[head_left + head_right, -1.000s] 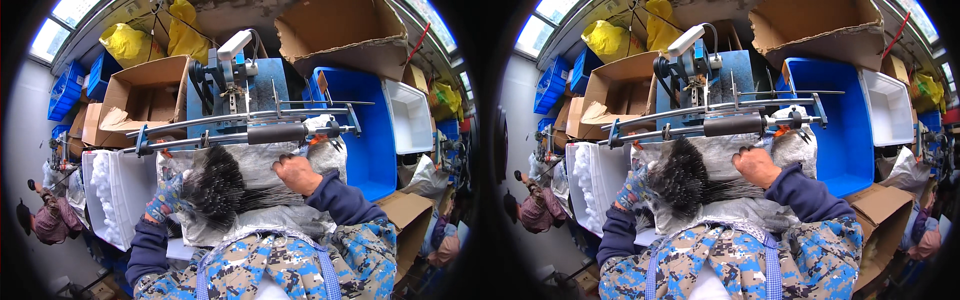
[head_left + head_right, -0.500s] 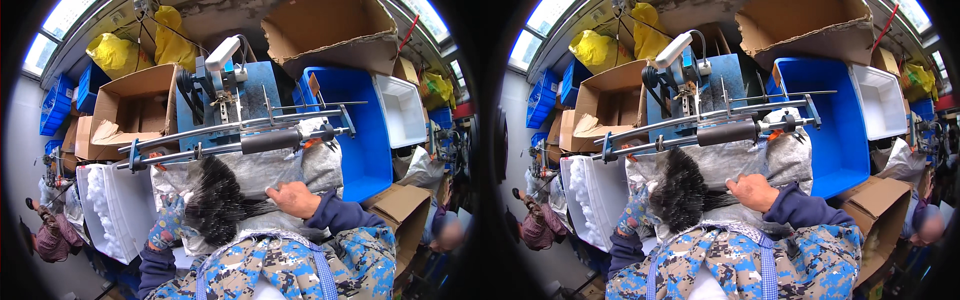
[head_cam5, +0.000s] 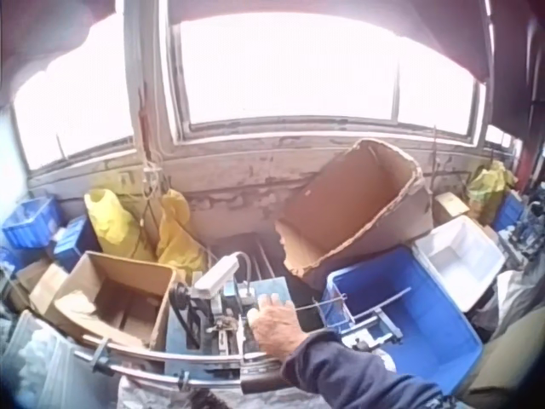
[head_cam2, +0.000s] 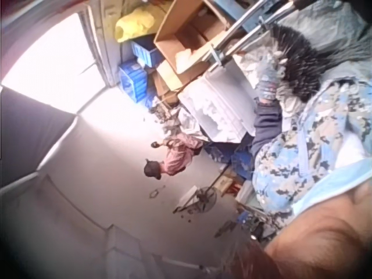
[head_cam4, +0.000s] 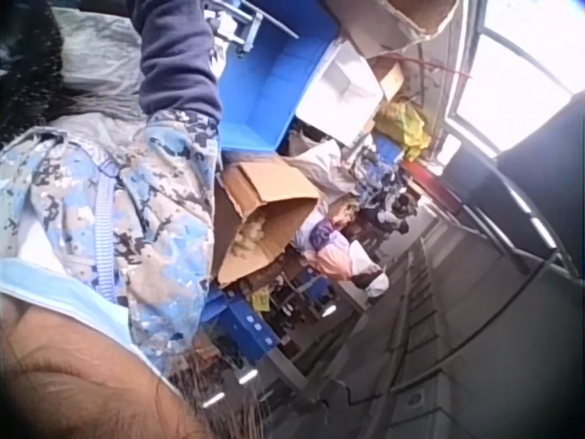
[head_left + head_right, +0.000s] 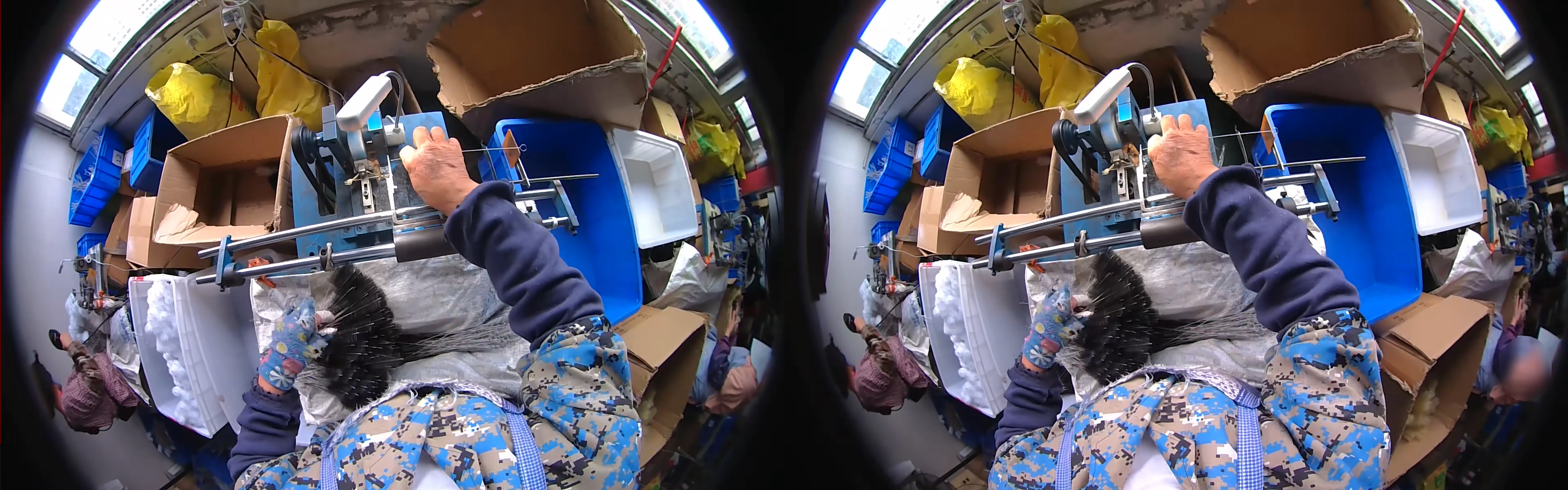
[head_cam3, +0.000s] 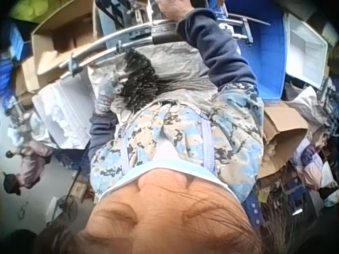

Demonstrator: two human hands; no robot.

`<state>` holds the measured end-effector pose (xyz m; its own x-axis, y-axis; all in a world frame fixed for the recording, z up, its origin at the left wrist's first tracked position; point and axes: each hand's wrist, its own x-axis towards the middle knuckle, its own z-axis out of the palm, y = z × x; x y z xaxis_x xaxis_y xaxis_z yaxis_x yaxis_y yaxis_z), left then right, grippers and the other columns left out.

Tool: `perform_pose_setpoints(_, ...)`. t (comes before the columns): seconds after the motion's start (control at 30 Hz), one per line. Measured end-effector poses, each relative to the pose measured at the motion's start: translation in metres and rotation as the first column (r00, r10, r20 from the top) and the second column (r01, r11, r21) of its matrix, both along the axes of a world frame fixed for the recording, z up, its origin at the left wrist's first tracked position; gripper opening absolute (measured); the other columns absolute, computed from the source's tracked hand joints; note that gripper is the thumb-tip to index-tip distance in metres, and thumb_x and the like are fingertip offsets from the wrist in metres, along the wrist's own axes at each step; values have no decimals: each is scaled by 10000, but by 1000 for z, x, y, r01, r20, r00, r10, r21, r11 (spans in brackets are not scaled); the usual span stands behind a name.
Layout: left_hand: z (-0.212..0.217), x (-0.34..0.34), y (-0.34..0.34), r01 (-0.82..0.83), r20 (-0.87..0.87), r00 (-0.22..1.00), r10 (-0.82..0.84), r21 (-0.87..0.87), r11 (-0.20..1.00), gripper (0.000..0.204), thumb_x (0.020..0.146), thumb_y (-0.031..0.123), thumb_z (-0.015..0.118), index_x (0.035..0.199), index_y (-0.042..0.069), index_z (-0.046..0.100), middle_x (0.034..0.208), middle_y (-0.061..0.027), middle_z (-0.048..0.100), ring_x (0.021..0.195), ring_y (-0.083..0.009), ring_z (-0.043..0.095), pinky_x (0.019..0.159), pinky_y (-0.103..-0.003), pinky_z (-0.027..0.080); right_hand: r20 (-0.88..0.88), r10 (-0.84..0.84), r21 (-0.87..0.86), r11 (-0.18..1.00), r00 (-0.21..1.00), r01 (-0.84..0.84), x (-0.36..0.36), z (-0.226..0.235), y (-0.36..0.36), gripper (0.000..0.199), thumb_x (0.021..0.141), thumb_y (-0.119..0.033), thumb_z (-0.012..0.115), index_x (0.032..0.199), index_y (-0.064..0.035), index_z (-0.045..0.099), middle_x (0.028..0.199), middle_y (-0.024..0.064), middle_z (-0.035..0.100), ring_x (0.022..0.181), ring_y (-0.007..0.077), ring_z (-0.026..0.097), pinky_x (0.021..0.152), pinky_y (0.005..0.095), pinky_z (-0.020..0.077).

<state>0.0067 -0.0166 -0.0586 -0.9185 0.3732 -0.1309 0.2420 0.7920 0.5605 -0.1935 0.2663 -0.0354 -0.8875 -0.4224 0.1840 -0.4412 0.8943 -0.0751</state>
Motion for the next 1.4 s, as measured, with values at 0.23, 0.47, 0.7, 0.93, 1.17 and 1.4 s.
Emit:
perform_pose_setpoints(0.23,5,1,6,18,-61,998,-23,-77,997,345,663,133,700,985,52,605,847,-139,591,799,-340,567,756,-404,454,-48,-45,7,999,998,46,-6,-14,-6,105,747,-116,537,819,-84,606,911,110,543,885,267,537,697,400,431)
perform_pose_setpoints(0.47,7,-2,-1,68,-260,964,-59,26,997,325,639,71,688,953,44,607,790,-109,577,736,-333,556,778,-436,445,-75,-6,-92,996,997,-1,-5,-20,-1,96,745,-108,515,810,-100,585,862,78,569,838,269,535,697,414,400)
perform_pose_setpoints(0.7,24,5,18,48,-348,937,-4,118,992,387,612,55,691,989,80,603,838,-86,607,767,-318,577,732,-408,460,30,-46,-172,984,999,50,-12,-21,-1,166,748,-96,522,844,-134,651,855,40,615,874,256,509,773,412,305)
perform_pose_setpoints(0.93,44,-3,29,79,-314,948,-49,86,993,400,607,69,700,997,78,610,859,-85,610,791,-327,577,744,-416,456,76,-121,-98,987,990,129,-12,-19,4,243,765,-169,558,986,-138,654,1057,71,568,1008,266,442,821,434,279)
perform_pose_setpoints(1.17,47,7,13,-74,-312,945,96,83,994,376,631,84,697,995,39,615,824,-102,634,776,-344,588,790,-417,453,61,-93,-112,989,994,100,28,-9,29,514,695,-288,688,1082,21,549,1234,178,343,1084,312,375,819,437,360)
perform_pose_setpoints(1.4,51,4,21,-6,-348,937,33,78,997,408,663,89,670,1055,26,575,853,-109,628,761,-311,590,765,-395,453,205,-132,-202,964,970,174,29,-15,21,575,755,-297,648,1186,29,452,1093,181,394,932,322,510,769,396,456)
